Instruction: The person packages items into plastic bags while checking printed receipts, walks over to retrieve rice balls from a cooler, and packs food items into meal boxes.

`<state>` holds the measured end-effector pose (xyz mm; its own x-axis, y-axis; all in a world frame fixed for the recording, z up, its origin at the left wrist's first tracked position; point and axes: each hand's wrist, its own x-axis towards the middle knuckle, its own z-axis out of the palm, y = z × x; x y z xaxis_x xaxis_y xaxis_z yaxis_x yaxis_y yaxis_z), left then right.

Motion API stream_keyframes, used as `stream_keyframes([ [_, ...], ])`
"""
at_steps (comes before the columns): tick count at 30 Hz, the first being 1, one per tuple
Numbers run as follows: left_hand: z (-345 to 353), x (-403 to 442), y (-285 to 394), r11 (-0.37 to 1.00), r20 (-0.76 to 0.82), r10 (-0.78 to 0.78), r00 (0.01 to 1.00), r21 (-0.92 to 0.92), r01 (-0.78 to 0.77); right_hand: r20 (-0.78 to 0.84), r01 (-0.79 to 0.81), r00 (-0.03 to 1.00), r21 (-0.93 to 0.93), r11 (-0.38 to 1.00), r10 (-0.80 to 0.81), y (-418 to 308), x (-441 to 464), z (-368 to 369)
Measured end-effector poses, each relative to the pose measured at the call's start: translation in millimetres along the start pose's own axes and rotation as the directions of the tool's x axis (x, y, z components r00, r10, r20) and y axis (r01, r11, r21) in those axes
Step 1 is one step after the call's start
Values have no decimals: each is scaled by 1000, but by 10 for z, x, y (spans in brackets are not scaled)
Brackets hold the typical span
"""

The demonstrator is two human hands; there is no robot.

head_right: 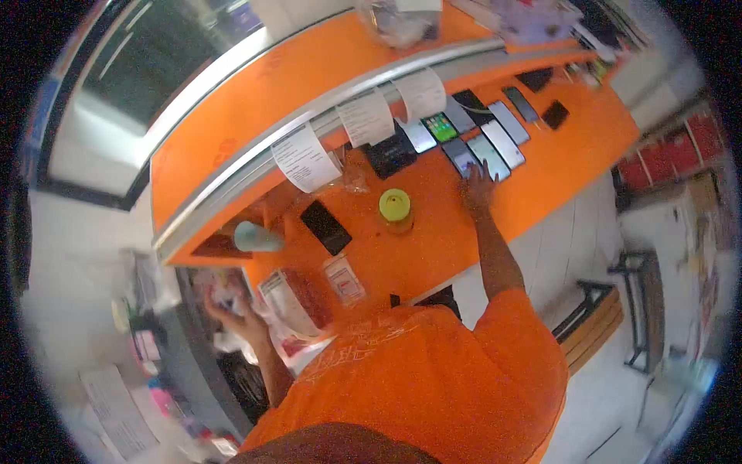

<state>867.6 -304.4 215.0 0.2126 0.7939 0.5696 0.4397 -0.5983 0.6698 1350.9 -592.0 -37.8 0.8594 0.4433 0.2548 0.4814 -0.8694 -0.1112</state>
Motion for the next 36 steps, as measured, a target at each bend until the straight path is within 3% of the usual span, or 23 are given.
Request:
stream_keyframes([
  [3, 313, -100, 791, 981, 11, -162, 987, -107, 162, 1, 6, 1000, 94, 996, -6, -109, 178, -356],
  [4, 439, -196, 776, 986, -15, -134, 991, -106, 132, -10, 0, 1000, 116, 993, 1, -240, 244, -616],
  [5, 590, -279, 798, 983, -52, -103, 993, -156, 94, -63, 44, 998, 416, 908, -20, -338, 416, -841],
  [7, 849, -436, 1082, 921, -14, -256, 967, -308, 239, -132, 118, 991, 865, 488, -6, -509, 692, -1326],
  [8, 992, -507, 1144, 928, -8, -228, 974, -303, 215, -329, 291, 944, 840, 459, 2, -682, 789, -1530],
  [10, 1253, -651, 1204, 940, 25, -174, 984, -294, 174, -357, 383, 922, 892, 239, -148, -990, 879, -1947],
  [12, 1379, -676, 1438, 975, 54, -81, 995, -203, 90, -394, 471, 878, 810, 348, -272, -1308, 922, -2399],
  [14, 1460, -657, 1567, 986, 83, -49, 995, -155, 62, -287, 415, 902, 780, 468, -322, -1511, 929, -2389],
  [17, 1465, -548, 1655, 983, 92, -85, 992, -157, 98, -108, 228, 951, 878, 420, -290, -1732, 880, -2311],
  [18, 1424, -505, 1696, 979, 88, -98, 991, -168, 111, -188, 233, 956, 952, 198, -224, -1791, 859, -2147],
  [21, 1264, -488, 1656, 919, 237, -172, 956, -310, 242, -62, -21, 965, 949, -315, -253, -1731, 706, -2145],
  [22, 1205, -518, 1630, 878, 304, -197, 932, -368, 306, 218, -397, 916, 616, -680, -337, -1793, 513, -2731],
  [23, 1150, -559, 1651, 787, 420, -157, 894, -493, 370, 240, -453, 887, 620, -641, -394, -1731, 423, -2537],
  [24, 1063, -594, 1683, 676, 510, -98, 854, -596, 434, 149, -593, 767, 538, -599, -624, -1684, 286, -2611],
  [25, 938, -661, 1681, 552, 575, -30, 817, -672, 493, 72, -540, 698, 705, -459, -712, -1770, 77, -2690],
  [26, 855, -778, 1657, 350, 571, -18, 820, -765, 540, -8, -417, 617, 844, -336, -787, -1849, -133, -2774],
  [27, 787, -881, 1610, 132, 551, -1, 834, -827, 546, -108, 33, 617, 993, -111, -780, -2009, -383, -2826],
  [28, 643, -939, 1506, 119, 613, -212, 761, -757, 643, 4, -13, 508, 1000, -3, -861, -2111, -585, -2739],
  [31, -15, -1041, 1289, 375, 303, -622, 722, -694, 614, 69, -43, 298, 997, 59, -952, -2465, -1239, -3077],
  [32, -326, -1183, 1182, 310, 240, -647, 724, -784, 537, 118, -177, 247, 981, 75, -962, -2593, -1534, -3121],
  [34, -1020, -1291, 910, 216, 121, -656, 745, -915, 340, 75, -136, 97, 989, 61, -992, -2906, -2111, -2910],
  [35, -1352, -1404, 732, 272, 42, -674, 737, -914, 302, 53, -123, 25, 991, 49, -998, -3081, -2435, -2849],
  [36, -1677, -1562, 546, 331, -35, -688, 725, -904, 270, 148, -164, -32, 975, 151, -989, -3265, -2761, -2960],
])
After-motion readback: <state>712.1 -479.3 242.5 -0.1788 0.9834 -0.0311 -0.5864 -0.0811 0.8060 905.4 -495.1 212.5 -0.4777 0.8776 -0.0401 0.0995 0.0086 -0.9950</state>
